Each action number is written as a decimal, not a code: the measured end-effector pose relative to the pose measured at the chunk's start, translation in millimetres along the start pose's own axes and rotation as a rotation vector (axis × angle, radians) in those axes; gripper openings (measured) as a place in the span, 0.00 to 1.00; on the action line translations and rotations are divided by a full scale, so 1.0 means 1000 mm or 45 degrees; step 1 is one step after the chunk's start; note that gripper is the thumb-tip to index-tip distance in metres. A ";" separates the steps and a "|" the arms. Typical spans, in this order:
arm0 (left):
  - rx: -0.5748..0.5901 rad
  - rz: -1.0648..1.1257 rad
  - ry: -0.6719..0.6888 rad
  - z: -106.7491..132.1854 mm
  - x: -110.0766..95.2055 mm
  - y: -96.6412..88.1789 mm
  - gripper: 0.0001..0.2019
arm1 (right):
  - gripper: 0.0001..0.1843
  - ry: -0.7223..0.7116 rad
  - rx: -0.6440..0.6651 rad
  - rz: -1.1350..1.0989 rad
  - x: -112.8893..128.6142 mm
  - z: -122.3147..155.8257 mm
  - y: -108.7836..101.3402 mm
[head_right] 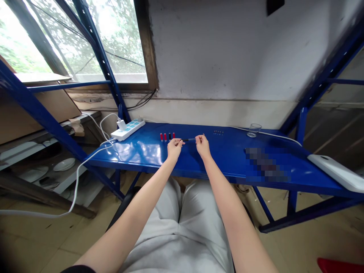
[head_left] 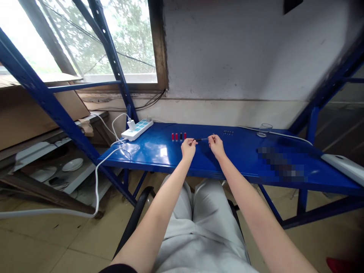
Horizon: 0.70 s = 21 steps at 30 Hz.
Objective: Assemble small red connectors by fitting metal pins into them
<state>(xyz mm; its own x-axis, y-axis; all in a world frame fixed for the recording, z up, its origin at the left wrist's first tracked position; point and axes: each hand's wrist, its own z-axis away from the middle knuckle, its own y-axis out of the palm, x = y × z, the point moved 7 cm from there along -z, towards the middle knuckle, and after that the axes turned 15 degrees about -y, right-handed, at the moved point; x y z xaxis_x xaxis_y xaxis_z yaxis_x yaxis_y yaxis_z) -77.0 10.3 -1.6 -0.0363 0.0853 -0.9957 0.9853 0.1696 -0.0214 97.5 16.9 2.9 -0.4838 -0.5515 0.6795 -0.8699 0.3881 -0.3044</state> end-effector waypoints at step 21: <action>0.243 0.044 -0.007 0.001 0.000 0.016 0.07 | 0.17 0.019 0.097 -0.111 0.005 0.004 0.011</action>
<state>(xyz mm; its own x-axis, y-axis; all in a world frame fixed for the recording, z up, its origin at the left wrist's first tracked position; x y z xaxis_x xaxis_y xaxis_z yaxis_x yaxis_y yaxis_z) -60.9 11.8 -2.4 -0.0017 0.0821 -0.9966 0.9997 -0.0224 -0.0036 85.3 15.1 0.2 -0.4049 -0.5696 0.7153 -0.9137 0.2812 -0.2933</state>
